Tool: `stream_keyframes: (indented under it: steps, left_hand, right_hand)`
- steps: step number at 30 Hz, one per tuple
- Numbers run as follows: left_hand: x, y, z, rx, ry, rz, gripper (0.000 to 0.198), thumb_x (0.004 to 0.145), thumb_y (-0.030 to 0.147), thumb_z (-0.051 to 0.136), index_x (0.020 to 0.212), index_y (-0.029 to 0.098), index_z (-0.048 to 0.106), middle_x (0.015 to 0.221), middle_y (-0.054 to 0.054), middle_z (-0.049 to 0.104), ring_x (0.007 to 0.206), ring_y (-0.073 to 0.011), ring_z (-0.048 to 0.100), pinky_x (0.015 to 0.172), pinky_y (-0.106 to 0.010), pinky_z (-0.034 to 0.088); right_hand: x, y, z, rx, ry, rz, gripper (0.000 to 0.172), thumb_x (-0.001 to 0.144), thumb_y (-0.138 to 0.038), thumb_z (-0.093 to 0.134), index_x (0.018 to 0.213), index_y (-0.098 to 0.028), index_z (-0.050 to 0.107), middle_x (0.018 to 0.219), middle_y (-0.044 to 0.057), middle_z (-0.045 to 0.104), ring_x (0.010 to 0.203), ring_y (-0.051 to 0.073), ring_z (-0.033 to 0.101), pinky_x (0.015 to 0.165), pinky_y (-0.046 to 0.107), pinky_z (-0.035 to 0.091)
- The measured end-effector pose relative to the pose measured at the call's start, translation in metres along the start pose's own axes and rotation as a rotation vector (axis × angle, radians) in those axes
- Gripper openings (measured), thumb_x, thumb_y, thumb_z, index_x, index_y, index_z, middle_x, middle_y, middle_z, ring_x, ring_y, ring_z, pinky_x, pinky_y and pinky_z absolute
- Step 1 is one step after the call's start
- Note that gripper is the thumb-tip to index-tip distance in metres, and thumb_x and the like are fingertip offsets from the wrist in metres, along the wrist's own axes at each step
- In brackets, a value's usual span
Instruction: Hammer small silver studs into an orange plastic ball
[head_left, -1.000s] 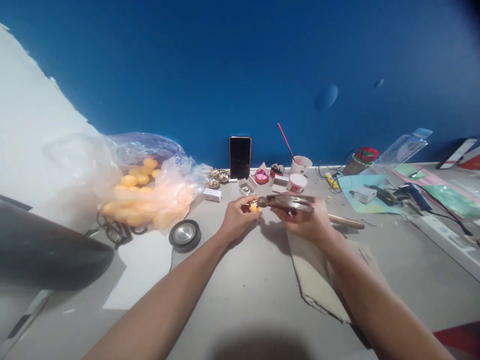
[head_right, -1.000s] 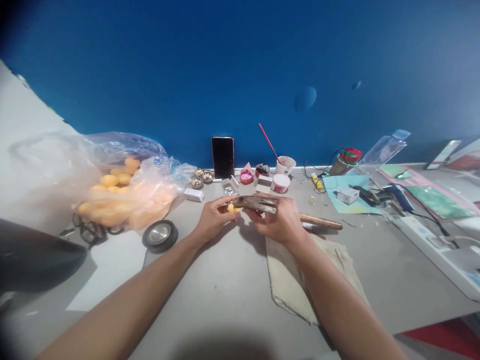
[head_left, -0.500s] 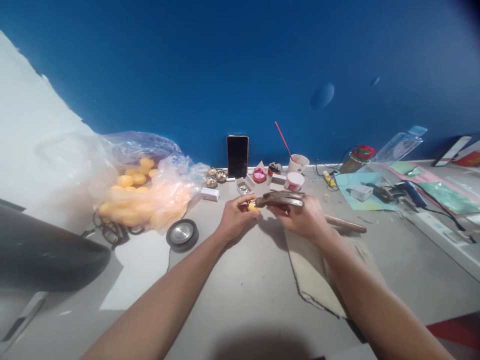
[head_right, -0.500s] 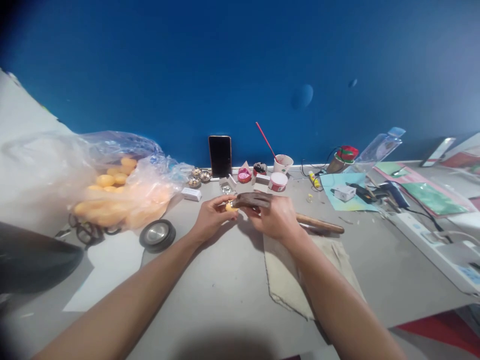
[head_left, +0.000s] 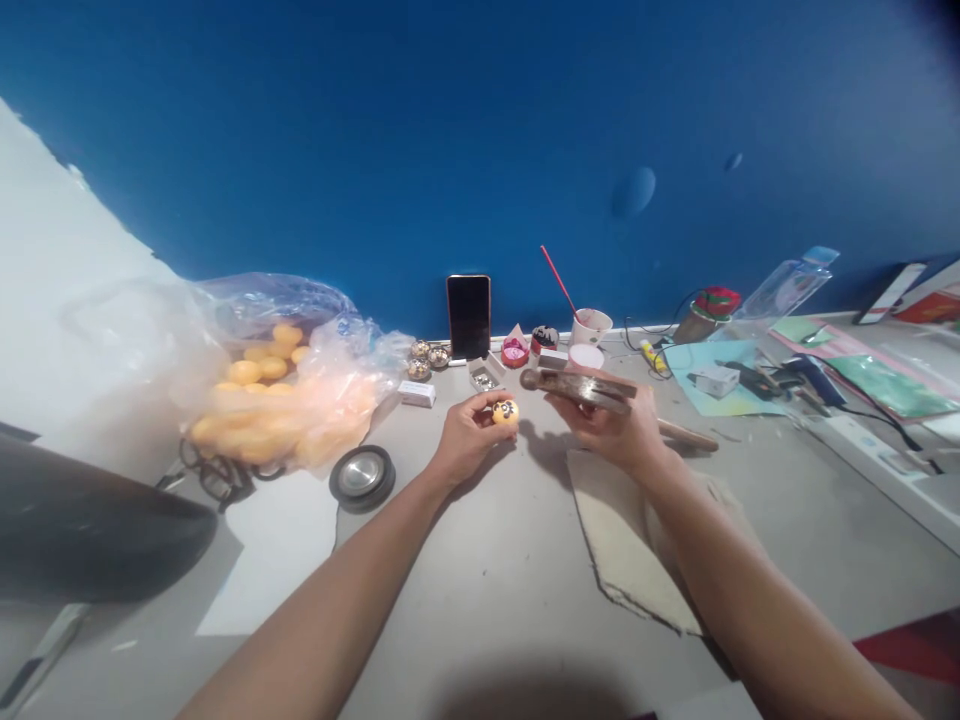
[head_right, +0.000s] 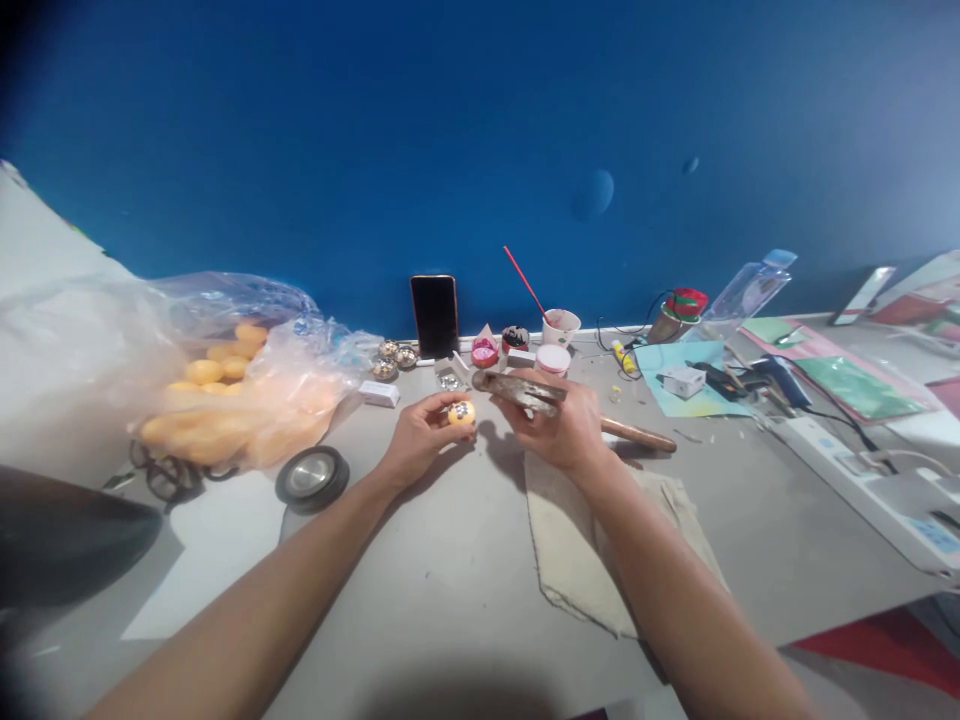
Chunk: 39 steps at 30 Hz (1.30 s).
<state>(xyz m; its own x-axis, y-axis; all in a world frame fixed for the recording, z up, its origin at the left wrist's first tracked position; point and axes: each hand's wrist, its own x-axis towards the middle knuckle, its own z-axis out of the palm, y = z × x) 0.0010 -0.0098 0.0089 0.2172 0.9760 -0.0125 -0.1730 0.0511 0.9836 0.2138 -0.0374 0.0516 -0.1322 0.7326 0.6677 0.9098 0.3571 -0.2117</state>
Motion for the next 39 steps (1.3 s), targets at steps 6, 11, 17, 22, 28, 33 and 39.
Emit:
stream_keyframes:
  steps: [6, 11, 17, 22, 28, 33, 39]
  left_hand:
    - [-0.001, -0.001, -0.001, -0.118, -0.059, -0.055, 0.060, 0.063, 0.026, 0.091, 0.119, 0.014, 0.072, 0.083, -0.004, 0.074, 0.070, -0.0165, 0.072, 0.072, -0.034, 0.061]
    - [0.001, -0.002, -0.002, -0.081, -0.068, -0.036, 0.060, 0.064, 0.028, 0.091, 0.119, 0.015, 0.071, 0.084, -0.003, 0.073, 0.071, -0.0159, 0.072, 0.072, -0.032, 0.059]
    - [0.000, 0.000, -0.001, -0.023, -0.071, 0.002, 0.047, 0.075, 0.037, 0.083, 0.116, 0.015, 0.072, 0.072, -0.002, 0.069, 0.062, -0.0138, 0.064, 0.066, -0.030, 0.054]
    - [-0.001, 0.002, 0.000, 0.105, -0.039, 0.023, 0.031, 0.072, 0.029, 0.080, 0.100, 0.015, 0.080, 0.062, -0.001, 0.063, 0.054, -0.0117, 0.052, 0.058, -0.027, 0.044]
    - [-0.005, -0.001, 0.002, 0.194, -0.118, 0.100, 0.021, 0.067, 0.023, 0.075, 0.087, 0.017, 0.081, 0.082, -0.005, 0.069, 0.063, -0.0139, 0.059, 0.058, -0.026, 0.046]
    - [-0.006, -0.005, 0.002, 0.229, -0.189, 0.115, 0.022, 0.069, 0.023, 0.073, 0.089, 0.016, 0.080, 0.079, -0.004, 0.067, 0.067, -0.0142, 0.058, 0.061, -0.025, 0.046]
    - [-0.003, -0.003, 0.002, 0.284, -0.181, 0.130, 0.025, 0.070, 0.023, 0.070, 0.092, 0.015, 0.078, 0.080, -0.003, 0.067, 0.073, -0.0150, 0.057, 0.068, -0.026, 0.045]
  right_hand:
    - [0.006, 0.029, 0.011, -0.166, -0.299, 0.153, 0.027, 0.088, -0.046, 0.068, 0.105, -0.028, 0.080, 0.089, 0.005, 0.081, 0.073, 0.024, 0.071, 0.058, 0.030, 0.039]
    - [0.010, 0.034, 0.017, -0.199, -0.539, 0.132, 0.024, 0.087, -0.030, 0.066, 0.107, -0.027, 0.079, 0.093, 0.005, 0.081, 0.080, 0.025, 0.071, 0.061, 0.030, 0.036]
    - [0.009, 0.039, 0.020, -0.058, -0.597, 0.049, 0.031, 0.083, -0.016, 0.067, 0.110, -0.026, 0.077, 0.106, 0.006, 0.078, 0.093, 0.024, 0.070, 0.072, 0.029, 0.045]
    - [0.007, 0.052, 0.024, 0.042, -0.552, -0.087, 0.033, 0.082, -0.016, 0.067, 0.114, -0.020, 0.076, 0.113, 0.011, 0.074, 0.108, 0.028, 0.067, 0.090, 0.036, 0.051]
    - [0.003, 0.051, 0.033, 0.107, -0.383, -0.027, 0.019, 0.095, -0.023, 0.061, 0.105, -0.019, 0.076, 0.110, 0.011, 0.077, 0.108, 0.026, 0.068, 0.093, 0.036, 0.051]
    - [0.010, 0.037, 0.032, 0.060, -0.375, -0.024, 0.022, 0.098, -0.023, 0.057, 0.093, -0.020, 0.078, 0.095, 0.007, 0.077, 0.089, 0.022, 0.067, 0.078, 0.031, 0.048]
    - [0.064, -0.007, 0.042, -0.041, -0.349, -0.245, 0.024, 0.100, -0.024, 0.059, 0.097, -0.019, 0.082, 0.127, 0.013, 0.070, 0.116, 0.029, 0.055, 0.098, 0.040, 0.045]
